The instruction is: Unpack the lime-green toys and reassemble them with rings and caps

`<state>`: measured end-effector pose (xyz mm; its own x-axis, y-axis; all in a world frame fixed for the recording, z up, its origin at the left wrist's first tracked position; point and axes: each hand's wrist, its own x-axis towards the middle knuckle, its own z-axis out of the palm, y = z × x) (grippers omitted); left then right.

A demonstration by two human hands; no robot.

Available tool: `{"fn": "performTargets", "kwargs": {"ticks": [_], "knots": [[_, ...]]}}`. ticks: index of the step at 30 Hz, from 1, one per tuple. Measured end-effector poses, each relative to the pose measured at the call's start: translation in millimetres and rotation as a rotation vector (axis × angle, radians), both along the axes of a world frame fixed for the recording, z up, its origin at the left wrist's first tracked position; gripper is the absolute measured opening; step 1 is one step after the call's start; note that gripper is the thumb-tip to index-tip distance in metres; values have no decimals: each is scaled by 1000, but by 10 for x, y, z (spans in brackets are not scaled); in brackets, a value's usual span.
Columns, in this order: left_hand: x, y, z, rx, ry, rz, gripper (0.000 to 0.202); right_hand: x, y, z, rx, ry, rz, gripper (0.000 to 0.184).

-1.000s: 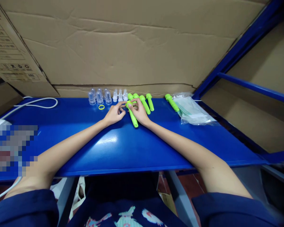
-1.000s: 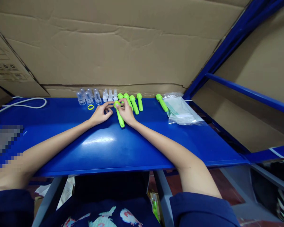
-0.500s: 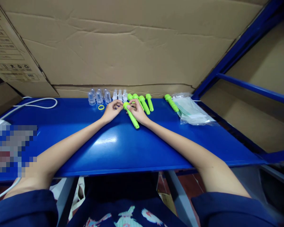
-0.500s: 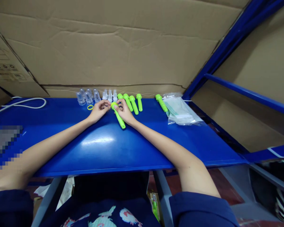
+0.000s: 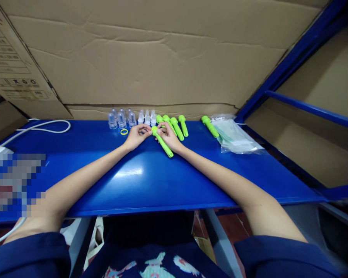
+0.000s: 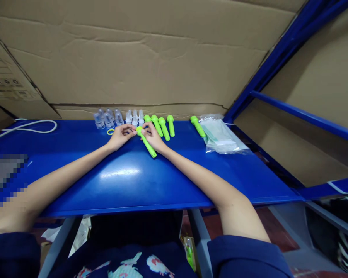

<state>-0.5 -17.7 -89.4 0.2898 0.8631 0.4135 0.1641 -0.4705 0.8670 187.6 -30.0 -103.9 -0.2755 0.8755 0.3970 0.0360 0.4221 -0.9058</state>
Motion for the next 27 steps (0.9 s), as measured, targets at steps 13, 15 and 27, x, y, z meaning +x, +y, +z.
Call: {"fn": "performTargets", "kwargs": {"ticks": [13, 15, 27], "knots": [[4, -29, 23, 2, 44, 13, 26, 32, 32, -22, 10, 16, 31, 49], [4, -26, 20, 3, 35, 3, 26, 33, 33, -25, 5, 17, 33, 48], [-37, 55, -61, 2, 64, -89, 31, 47, 57, -45, 26, -21, 54, 41]]}}
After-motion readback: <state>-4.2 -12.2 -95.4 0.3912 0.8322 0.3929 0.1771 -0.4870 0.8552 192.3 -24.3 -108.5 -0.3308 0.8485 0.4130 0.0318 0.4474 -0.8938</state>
